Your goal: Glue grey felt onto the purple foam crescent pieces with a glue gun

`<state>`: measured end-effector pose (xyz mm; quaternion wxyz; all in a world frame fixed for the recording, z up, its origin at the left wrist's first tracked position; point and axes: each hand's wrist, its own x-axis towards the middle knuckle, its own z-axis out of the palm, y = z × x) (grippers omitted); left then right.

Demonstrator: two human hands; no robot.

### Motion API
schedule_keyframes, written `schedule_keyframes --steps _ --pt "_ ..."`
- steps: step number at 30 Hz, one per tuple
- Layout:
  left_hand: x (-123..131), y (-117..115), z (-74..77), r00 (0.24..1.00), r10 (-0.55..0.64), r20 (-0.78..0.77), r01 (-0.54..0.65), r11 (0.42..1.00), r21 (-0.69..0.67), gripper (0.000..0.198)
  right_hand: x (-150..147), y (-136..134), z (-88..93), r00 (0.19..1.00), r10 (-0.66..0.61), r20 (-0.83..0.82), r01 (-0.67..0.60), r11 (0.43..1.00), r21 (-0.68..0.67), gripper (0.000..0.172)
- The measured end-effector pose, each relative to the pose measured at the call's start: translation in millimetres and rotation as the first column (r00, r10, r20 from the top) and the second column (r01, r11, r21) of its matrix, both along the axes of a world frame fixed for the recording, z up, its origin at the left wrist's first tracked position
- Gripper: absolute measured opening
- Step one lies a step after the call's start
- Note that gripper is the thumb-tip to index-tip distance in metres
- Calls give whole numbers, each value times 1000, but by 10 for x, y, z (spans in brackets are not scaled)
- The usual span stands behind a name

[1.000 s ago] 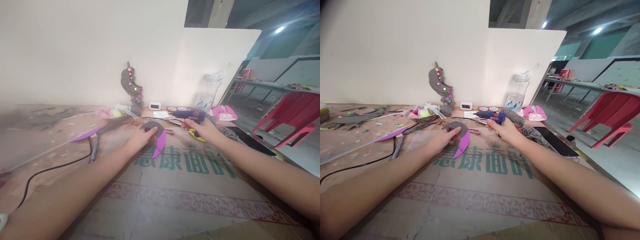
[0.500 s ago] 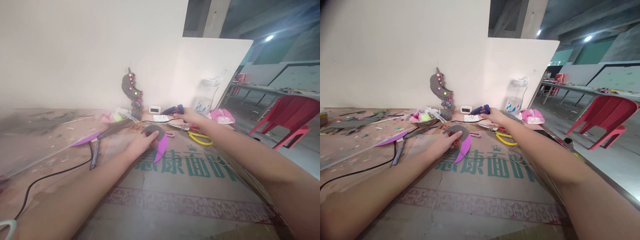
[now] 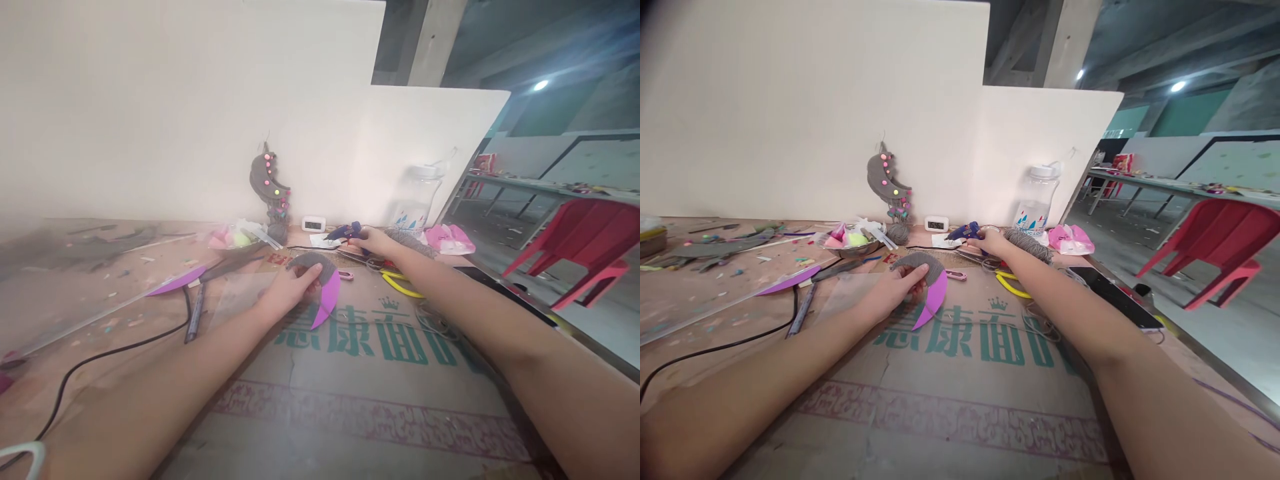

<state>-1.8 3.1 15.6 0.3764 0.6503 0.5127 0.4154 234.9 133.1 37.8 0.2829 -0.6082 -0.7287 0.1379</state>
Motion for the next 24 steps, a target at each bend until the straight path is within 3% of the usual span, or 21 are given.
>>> schedule_keyframes --steps 7,9,11,13,15,18,22,24 --pt "-19 60 -61 998 -2 67 -1 999 51 41 62 -563 113 992 -67 -106 87 978 189 43" --pt "-36 75 -73 998 6 67 -10 998 59 43 -47 -816 127 970 58 -237 -20 987 157 38" --pt "-52 94 -90 997 14 77 -19 997 69 45 -185 -1087 116 923 223 -312 -227 974 25 39" --pt "-65 119 -112 997 8 79 -15 996 91 46 -311 -1334 81 912 281 -301 -333 933 -137 38" --pt "-72 141 -130 997 3 78 -11 994 108 47 -394 -1520 34 902 361 -236 -402 902 -156 35" --pt "-73 148 -130 994 -14 105 2 993 116 46 -437 -1659 -43 870 456 -189 -483 866 -134 30" --pt "-67 105 -83 996 0 87 -9 994 105 45 -437 -1686 -150 817 460 -349 -549 806 -222 30" --pt "-63 79 -59 999 27 34 -31 994 101 45 -436 -1672 -193 822 455 -342 -536 821 -197 31"
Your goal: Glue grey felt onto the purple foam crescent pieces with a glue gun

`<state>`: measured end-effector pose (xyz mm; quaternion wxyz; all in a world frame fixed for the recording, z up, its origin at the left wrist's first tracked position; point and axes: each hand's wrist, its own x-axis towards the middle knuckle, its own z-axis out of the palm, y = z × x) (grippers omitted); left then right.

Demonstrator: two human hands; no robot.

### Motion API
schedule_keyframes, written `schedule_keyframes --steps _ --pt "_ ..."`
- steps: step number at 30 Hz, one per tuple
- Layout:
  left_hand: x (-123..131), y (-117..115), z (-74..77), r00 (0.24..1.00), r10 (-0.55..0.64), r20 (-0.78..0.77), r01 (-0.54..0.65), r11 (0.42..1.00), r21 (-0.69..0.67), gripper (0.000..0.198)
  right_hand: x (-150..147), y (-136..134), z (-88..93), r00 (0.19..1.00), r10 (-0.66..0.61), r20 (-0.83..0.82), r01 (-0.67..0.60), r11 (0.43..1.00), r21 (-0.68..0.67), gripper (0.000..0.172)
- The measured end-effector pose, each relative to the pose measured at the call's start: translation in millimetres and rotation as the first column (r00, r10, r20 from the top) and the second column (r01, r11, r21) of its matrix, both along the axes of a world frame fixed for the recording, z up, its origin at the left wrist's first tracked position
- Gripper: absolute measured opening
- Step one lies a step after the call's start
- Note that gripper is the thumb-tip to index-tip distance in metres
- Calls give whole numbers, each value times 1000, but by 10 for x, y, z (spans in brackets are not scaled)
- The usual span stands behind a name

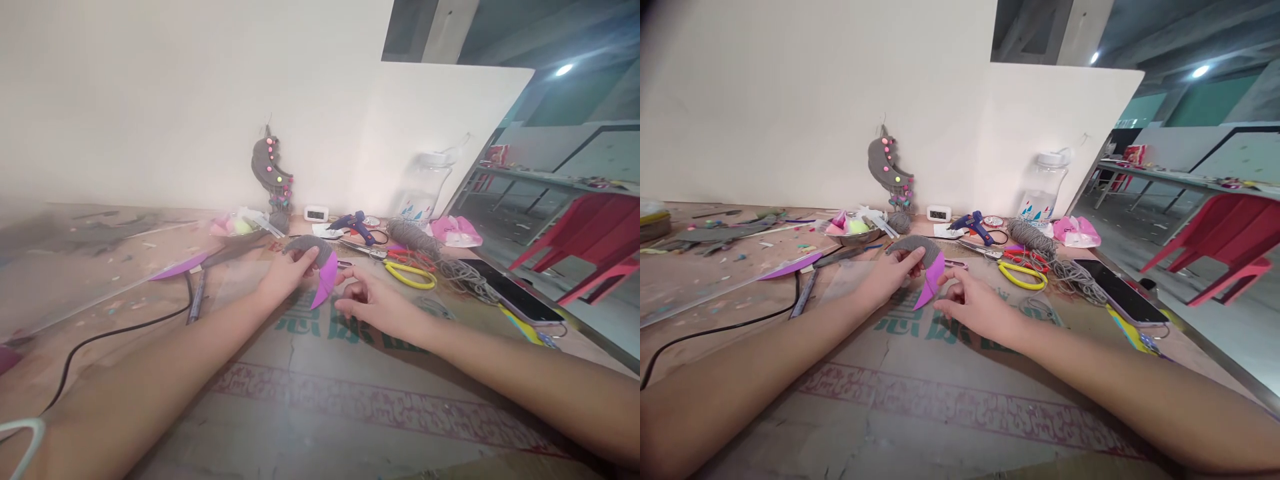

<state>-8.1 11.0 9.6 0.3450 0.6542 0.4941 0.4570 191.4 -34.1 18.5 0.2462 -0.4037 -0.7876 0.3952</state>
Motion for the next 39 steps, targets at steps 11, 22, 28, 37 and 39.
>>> schedule_keyframes --steps 11,22,28,37,39 --pt "59 -87 45 982 -17 -190 15 1000 -13 42 180 302 -38 985 -139 105 15 666 746 17" --pt "31 -49 4 977 -12 -212 10 1000 -8 45 180 263 -39 977 -166 133 16 682 731 24" --pt "23 -20 -1 987 -9 -161 2 999 -43 45 188 315 -63 981 -176 79 75 727 683 18" --pt "52 -70 54 978 -7 -208 -14 995 -99 43 168 373 -85 960 -269 71 202 850 487 20" --pt "53 -77 54 973 -6 -232 -16 996 -90 44 162 370 -79 956 -284 67 223 860 460 20"
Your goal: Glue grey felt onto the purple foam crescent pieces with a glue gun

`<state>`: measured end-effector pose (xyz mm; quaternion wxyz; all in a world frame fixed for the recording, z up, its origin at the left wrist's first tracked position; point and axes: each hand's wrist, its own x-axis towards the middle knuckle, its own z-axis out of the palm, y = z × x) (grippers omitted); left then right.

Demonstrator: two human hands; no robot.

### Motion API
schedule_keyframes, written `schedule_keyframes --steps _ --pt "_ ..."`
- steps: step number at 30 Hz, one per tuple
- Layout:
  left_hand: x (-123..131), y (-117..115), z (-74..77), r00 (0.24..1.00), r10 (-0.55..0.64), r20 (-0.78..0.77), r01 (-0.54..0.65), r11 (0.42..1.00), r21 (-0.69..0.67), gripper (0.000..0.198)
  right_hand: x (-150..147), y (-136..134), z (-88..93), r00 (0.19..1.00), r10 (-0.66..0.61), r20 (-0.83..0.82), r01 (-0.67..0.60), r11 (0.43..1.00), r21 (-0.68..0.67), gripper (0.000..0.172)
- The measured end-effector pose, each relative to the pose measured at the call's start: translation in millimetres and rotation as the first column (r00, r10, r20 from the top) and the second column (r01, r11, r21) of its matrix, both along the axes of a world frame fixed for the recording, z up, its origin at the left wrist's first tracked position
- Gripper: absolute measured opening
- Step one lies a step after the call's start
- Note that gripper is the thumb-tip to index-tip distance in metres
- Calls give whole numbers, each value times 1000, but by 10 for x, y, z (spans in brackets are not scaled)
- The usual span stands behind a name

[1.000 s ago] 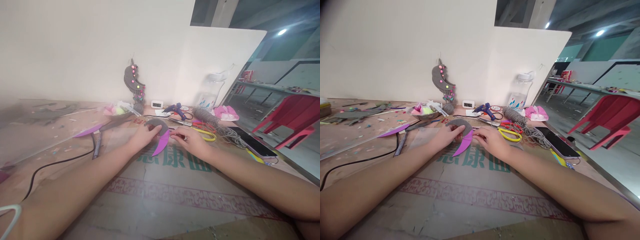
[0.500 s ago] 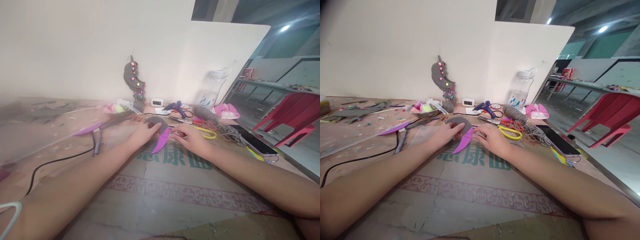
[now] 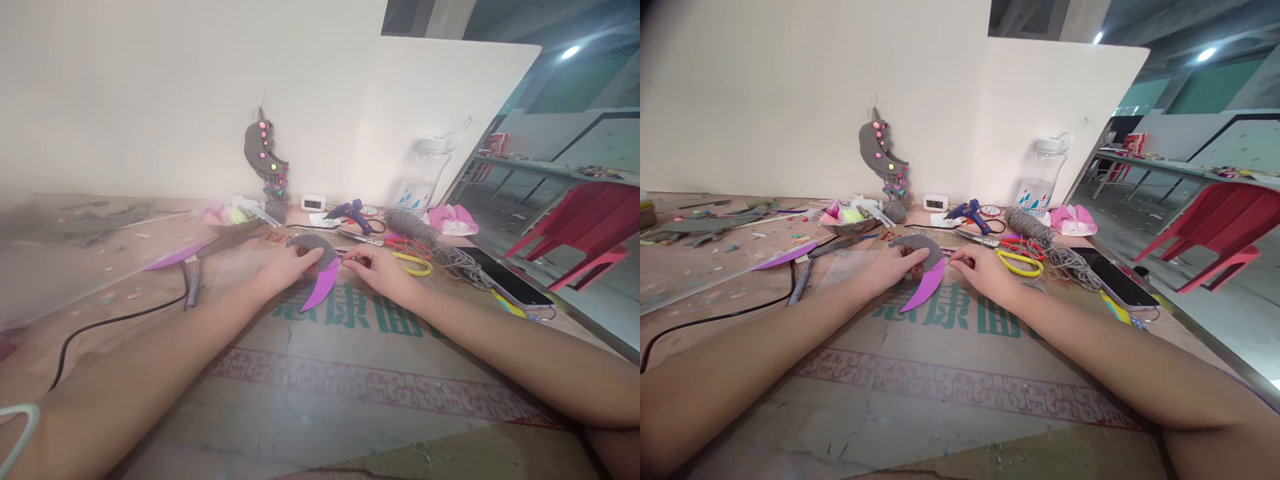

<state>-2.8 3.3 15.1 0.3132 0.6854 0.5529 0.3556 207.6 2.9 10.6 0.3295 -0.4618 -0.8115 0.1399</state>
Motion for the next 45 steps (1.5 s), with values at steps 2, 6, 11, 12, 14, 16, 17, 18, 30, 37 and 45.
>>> schedule_keyframes --steps 2,6,11,12,14,16,17,18,30,37,45 --pt "-2 -6 2 1000 -10 -5 10 1000 -3 45 -6 -5 6 1000 -8 -9 8 1000 -10 19" --pt "0 -26 22 999 -32 15 32 999 -29 44 -10 -13 14 1000 -2 -16 2 1000 9 19" --pt "5 -40 31 999 -41 18 41 998 -42 42 -6 -13 10 1000 8 -22 -8 1000 17 19" --pt "3 -39 28 999 -45 18 45 998 -49 42 -6 -15 10 1000 11 -29 -11 1000 17 19" --pt "-2 -33 20 998 -53 19 54 996 -64 42 -8 -20 14 999 13 -41 -13 1000 14 19" --pt "-8 -29 13 998 -53 20 54 996 -73 42 -12 -28 20 999 10 -48 -10 1000 13 19" --pt "-10 -28 11 999 -50 17 51 996 -74 42 -13 -32 24 999 9 -50 -9 1000 15 19" --pt "-10 -29 11 999 -46 14 47 996 -74 43 -15 -35 26 999 10 -51 -9 1000 18 19" --pt "-12 -53 40 996 -85 -9 84 993 -79 42 -21 -54 39 999 22 -49 -21 1000 17 19" --pt "-10 -82 77 995 -87 -50 81 991 -110 44 -28 -61 40 998 23 -60 -23 1000 13 18" --pt "-23 -95 101 991 -133 -29 128 982 -139 45 -10 -48 32 999 26 -41 -25 999 25 18"
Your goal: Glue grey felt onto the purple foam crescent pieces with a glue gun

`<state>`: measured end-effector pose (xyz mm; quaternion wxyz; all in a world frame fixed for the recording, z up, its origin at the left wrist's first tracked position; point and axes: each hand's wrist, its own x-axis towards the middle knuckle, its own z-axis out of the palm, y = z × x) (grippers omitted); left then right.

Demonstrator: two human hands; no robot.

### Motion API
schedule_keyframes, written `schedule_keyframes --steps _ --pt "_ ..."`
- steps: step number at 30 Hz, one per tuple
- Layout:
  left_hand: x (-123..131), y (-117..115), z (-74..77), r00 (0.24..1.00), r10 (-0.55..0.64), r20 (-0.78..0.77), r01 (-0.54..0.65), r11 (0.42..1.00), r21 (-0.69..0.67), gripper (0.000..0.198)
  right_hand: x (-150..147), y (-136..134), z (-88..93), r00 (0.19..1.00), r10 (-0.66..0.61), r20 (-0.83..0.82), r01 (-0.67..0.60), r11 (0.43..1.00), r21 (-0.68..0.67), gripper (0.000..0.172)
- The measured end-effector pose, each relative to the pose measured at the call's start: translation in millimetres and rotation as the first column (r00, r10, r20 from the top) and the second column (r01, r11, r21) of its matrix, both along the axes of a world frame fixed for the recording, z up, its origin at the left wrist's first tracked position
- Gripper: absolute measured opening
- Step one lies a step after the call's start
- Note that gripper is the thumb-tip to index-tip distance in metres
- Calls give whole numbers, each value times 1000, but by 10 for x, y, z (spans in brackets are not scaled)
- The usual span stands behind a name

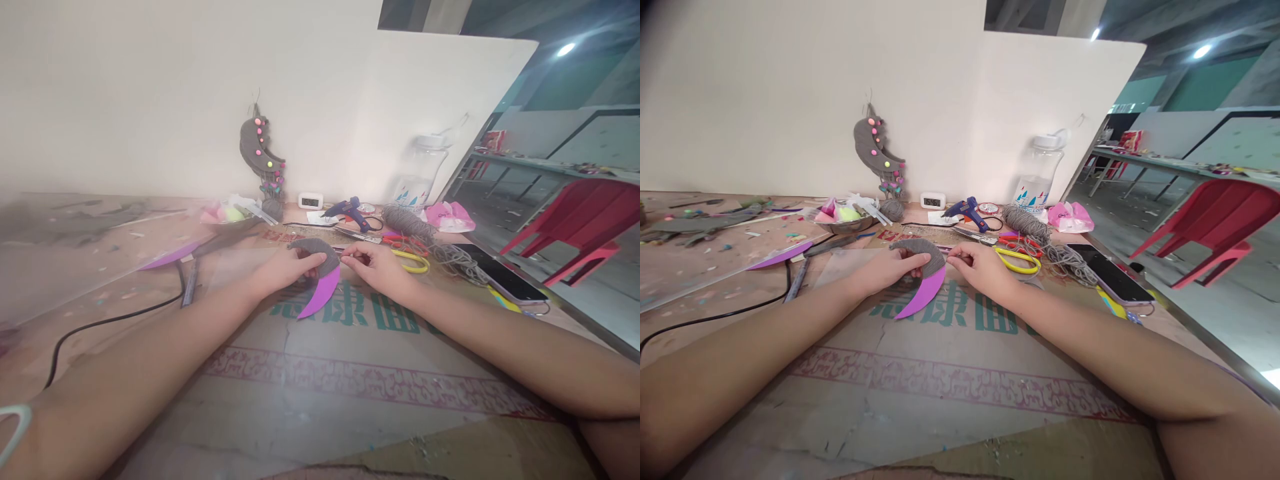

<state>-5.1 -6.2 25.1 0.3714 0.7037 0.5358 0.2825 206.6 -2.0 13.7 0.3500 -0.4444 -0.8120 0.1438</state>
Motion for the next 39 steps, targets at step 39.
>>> schedule_keyframes --steps 39 --pt "-31 153 -173 957 -64 283 56 998 34 42 -93 -52 20 977 75 -197 -131 949 -286 28"
